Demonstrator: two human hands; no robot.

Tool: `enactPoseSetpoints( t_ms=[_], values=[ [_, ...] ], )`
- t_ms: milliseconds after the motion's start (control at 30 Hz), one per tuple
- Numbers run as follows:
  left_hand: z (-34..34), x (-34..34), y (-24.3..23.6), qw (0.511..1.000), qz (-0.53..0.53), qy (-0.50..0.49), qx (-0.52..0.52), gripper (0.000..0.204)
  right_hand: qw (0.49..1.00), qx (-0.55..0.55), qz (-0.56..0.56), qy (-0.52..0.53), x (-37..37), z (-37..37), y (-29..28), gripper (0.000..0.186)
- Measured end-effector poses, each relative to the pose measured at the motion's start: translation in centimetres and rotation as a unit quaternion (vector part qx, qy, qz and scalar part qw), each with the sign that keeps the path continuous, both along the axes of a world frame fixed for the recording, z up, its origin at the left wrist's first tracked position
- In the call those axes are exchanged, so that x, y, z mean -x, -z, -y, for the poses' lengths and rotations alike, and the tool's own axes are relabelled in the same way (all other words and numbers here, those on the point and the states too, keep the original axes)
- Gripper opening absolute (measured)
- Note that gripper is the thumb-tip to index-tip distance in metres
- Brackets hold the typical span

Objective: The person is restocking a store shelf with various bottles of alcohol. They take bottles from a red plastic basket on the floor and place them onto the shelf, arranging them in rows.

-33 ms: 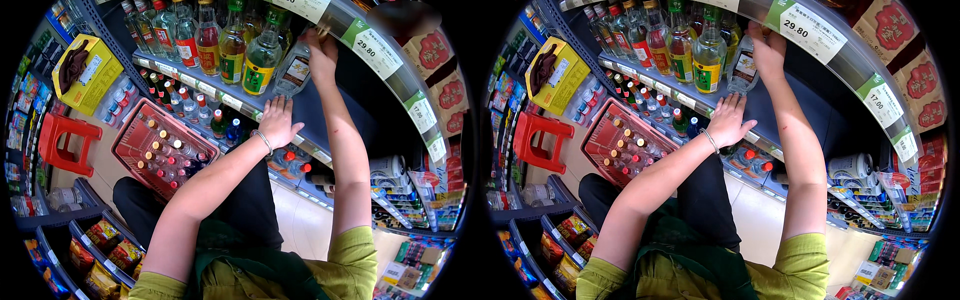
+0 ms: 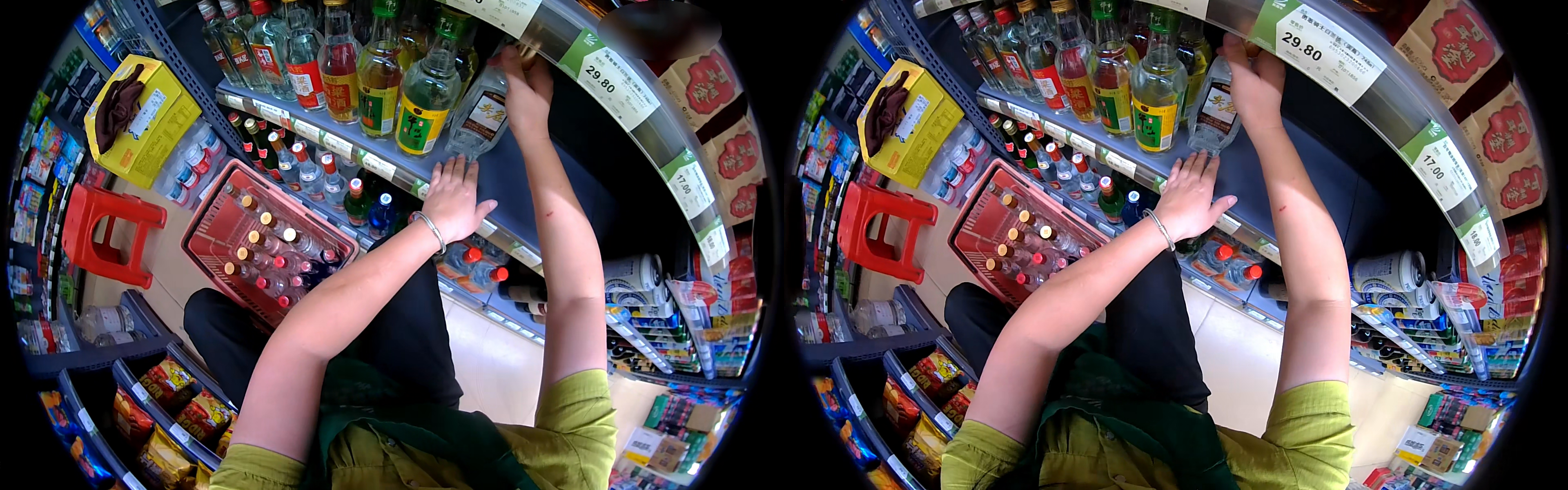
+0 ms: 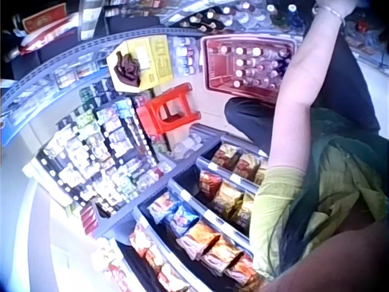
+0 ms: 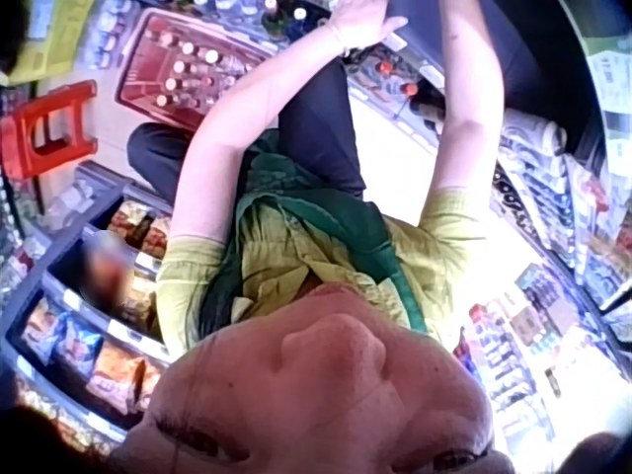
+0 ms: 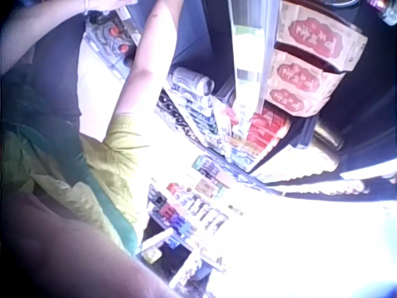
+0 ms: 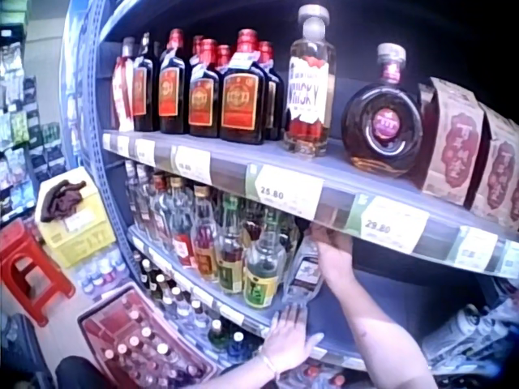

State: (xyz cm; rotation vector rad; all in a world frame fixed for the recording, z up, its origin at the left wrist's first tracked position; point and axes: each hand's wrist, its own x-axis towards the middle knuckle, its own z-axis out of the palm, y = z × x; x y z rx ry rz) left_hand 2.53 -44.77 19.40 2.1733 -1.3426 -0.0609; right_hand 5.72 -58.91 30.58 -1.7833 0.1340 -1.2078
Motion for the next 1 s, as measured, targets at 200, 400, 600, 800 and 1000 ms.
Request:
enactPoseSetpoints(
  t_ms=[200, 400, 600, 800, 1000],
  values=[
    [0.3, 0.4, 0.0, 1.0, 0.0, -0.009, 0.008, 0.071, 0.999, 0.033, -0.012, 0.037, 0.2, -0.4, -0.2, 0.029],
    [0.2, 0.5, 0.3, 1.0, 0.002, -0.014, 0.014, 0.071, 0.999, 0.004, 0.017, 0.05, -0.1, -0.4, -0.1, 0.03],
    [-0.8, 0.7, 0.1, 0.999, 0.0, 0.006, 0.031, 0.068, 0.998, 0.022, 0.01, 0.061, -0.2, -0.1, 0.0, 0.036],
    [-6.0, 1.1, -0.8, 0.983, -0.039, 0.071, 0.164, 0.052, 0.988, 0.076, 0.053, 0.12, 0.1, 0.6, 1.0, 0.033],
    [-17.1, -2.9, 1.5, 0.967, -0.054, -0.01, 0.249, 0.032, 0.981, 0.08, 0.114, 0.132, 5.4, -8.4, 4.8, 0.027]
  ],
)
